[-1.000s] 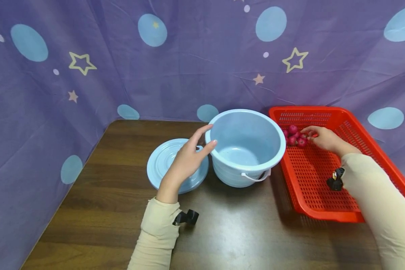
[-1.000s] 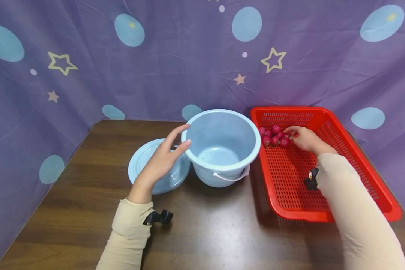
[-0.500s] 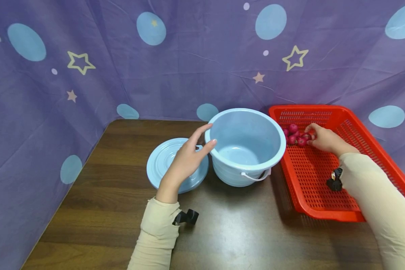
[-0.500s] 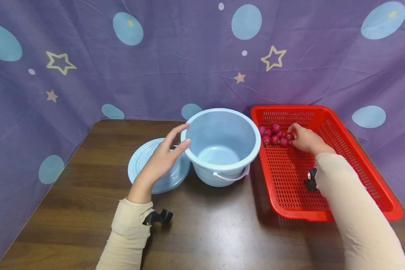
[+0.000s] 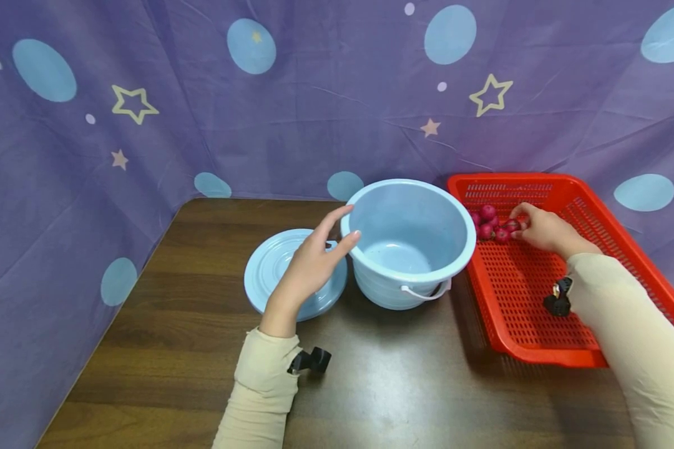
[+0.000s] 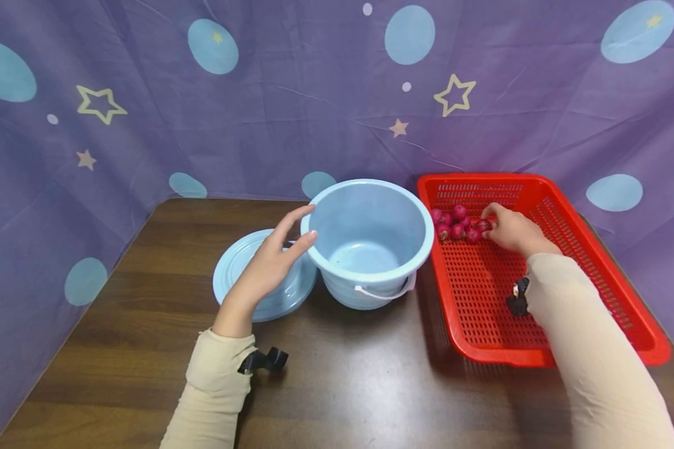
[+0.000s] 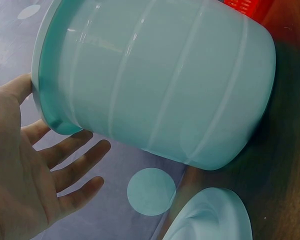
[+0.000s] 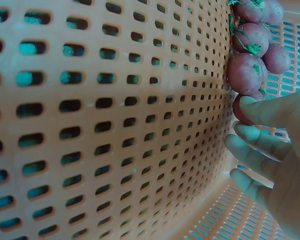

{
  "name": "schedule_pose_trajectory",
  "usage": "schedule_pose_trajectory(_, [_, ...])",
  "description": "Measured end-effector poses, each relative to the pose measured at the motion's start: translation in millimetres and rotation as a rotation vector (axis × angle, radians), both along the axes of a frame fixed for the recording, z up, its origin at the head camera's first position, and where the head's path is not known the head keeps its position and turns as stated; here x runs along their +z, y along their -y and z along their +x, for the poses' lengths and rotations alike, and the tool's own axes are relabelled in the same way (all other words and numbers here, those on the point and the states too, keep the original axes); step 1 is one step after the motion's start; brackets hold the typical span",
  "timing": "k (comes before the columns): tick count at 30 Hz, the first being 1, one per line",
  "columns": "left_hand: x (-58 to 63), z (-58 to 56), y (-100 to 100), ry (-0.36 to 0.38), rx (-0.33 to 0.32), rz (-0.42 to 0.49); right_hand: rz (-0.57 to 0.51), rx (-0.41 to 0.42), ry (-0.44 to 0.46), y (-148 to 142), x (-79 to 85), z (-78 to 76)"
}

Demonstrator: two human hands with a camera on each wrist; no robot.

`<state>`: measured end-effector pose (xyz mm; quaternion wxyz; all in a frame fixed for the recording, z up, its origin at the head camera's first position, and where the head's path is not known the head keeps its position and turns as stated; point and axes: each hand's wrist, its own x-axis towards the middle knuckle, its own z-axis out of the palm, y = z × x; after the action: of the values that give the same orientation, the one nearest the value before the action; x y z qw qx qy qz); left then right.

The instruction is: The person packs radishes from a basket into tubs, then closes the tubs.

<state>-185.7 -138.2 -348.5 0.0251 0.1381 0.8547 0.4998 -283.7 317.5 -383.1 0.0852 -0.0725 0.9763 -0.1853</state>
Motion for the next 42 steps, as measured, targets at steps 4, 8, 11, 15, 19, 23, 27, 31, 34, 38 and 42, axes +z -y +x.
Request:
schedule_pose_trajectory(4, [1.0,-0.6,-0.3,-0.001,0.010,-0.001,-0.004,0.004,-0.010,-0.4,1.7,-0.8])
schedule_pose_trajectory(8, [2.6,-1.0,0.1,-0.002,0.014,-0.006,-0.023,0.002,-0.024,1.0,5.2,-1.3])
schedule_pose_trajectory(11, [3.6,-1.6,0.7,-0.002,0.011,-0.007,-0.029,-0.003,-0.025,1.6,7.5,-1.7])
schedule_pose_trajectory(15, [4.0,-2.3,0.6,0.000,0.007,-0.002,-0.022,-0.023,-0.038,0.0,8.2,-2.0])
schedule_pose_trajectory(19, [3.1,-1.9,-0.4,0.004,0.011,0.006,-0.015,-0.042,-0.053,-0.8,8.9,-0.2])
schedule_pose_trajectory(23, [2.1,-0.9,-1.8,0.005,0.006,0.014,-0.011,-0.045,-0.064,-1.1,13.6,2.3])
schedule_pose_trajectory(27, [1.3,-0.3,-2.5,0.009,0.011,0.011,-0.006,-0.054,-0.081,-1.8,22.0,2.6])
schedule_pose_trajectory(31, [1.6,0.1,-2.6,0.006,0.017,0.006,-0.009,-0.062,-0.116,-1.8,34.1,2.7])
schedule_pose_trajectory(34, [2.0,0.2,-2.6,-0.001,0.016,0.006,-0.014,-0.055,-0.140,-0.5,43.0,3.6])
schedule_pose_trajectory(38, [1.9,0.6,-2.4,0.001,0.016,0.006,-0.007,-0.039,-0.146,2.7,52.4,6.7])
schedule_pose_trajectory(42, [1.0,0.7,-2.5,0.001,0.016,0.010,0.010,-0.021,-0.137,7.7,60.2,11.4])
